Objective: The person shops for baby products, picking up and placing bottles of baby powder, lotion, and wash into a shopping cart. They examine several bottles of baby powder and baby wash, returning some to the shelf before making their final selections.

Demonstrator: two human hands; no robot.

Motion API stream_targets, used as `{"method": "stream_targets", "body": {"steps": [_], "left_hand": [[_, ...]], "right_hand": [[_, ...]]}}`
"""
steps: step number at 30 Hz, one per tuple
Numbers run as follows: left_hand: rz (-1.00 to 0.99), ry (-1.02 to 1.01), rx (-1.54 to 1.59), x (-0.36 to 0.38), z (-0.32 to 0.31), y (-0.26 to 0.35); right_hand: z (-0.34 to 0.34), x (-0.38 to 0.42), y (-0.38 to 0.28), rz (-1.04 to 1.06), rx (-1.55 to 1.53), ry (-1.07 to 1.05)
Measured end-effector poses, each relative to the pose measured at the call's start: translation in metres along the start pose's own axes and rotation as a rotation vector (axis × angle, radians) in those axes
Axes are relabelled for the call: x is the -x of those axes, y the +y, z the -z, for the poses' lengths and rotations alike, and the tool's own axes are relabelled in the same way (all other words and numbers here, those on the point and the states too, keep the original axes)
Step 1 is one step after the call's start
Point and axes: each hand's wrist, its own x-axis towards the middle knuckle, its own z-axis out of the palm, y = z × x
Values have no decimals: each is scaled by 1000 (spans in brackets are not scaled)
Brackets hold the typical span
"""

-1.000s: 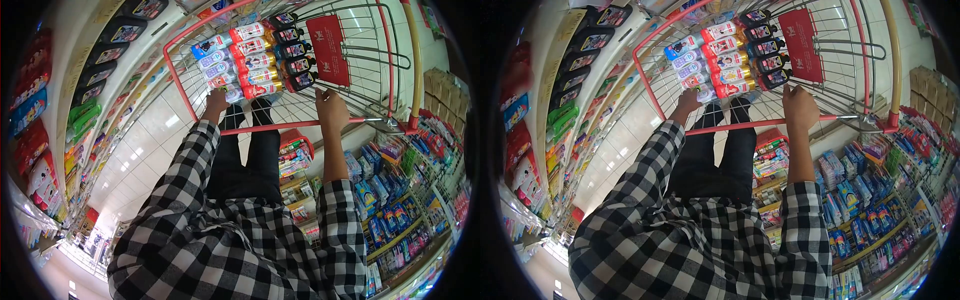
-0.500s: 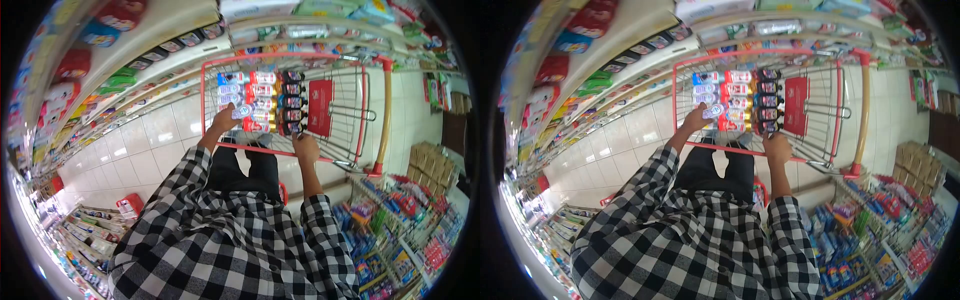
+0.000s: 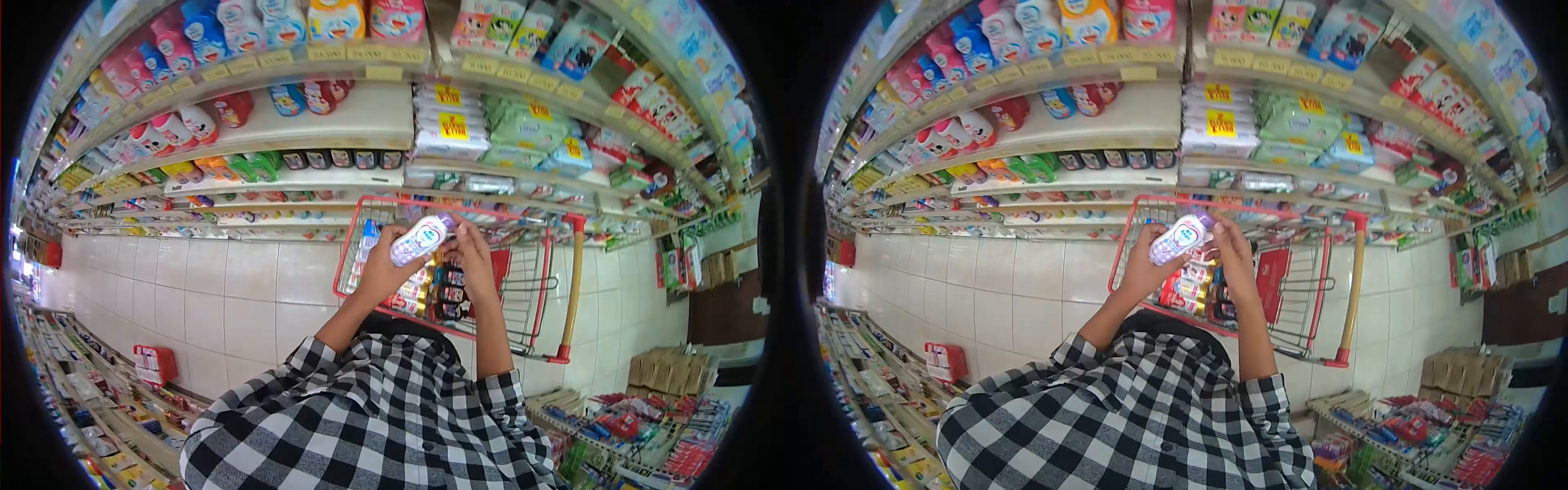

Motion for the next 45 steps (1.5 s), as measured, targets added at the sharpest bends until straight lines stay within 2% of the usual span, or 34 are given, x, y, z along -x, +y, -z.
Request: {"method": "stream_targets", "body": {"steps": [2,5,8,10,11,13,14,16,18,21,23,24,26,27,29,30,32,36,39,45], "left_hand": [[-50,4,5,-5,5,25],[-23,34,21,-7,15,52],[-161,104,-59,-11,23,50],[-76,57,-17,-15,37,44],[-117,64,-20,-20,44,36],[-334,106,-22,-26,55,22],[-351,110,-14,-28,60,25],[-149,-8,129,-31,77,32],[-183,-17,86,-34,89,22],[-126,14,19,-30,99,14],[-127,48,17,-24,101,0],[-122,87,12,-21,101,-7],[-127,93,23,-16,102,-15],[-67,56,9,-13,102,-17],[8,-12,5,-8,104,-14],[14,-16,-2,-6,105,-18],[-55,-89,-63,-6,106,-26],[-59,-163,-79,-5,118,-23],[-8,-135,-81,-3,124,-31],[4,-78,-51,2,133,-40]], "right_hand": [[-13,-5,-25,100,119,-69],[-25,-7,-50,147,197,-118],[-42,-9,-63,193,287,-138],[-59,-16,-69,280,464,-187],[-71,-21,-76,322,464,-191],[-91,-12,-98,369,582,-254],[-98,-8,-113,384,591,-252],[-116,0,-153,685,845,-238],[-133,11,-204,880,903,-207],[-152,21,-281,1205,898,-86],[-166,19,-332,1332,850,-12],[-177,20,-354,1328,769,76],[-193,9,-393,1522,731,145],[-198,-2,-408,1523,723,146],[-205,-23,-430,1662,703,183],[-208,-33,-436,1655,697,189],[-214,-52,-447,1642,879,230],[-218,-100,-454,1619,969,221],[-222,-119,-450,1471,866,57],[-229,-140,-447,1420,976,65]]}}
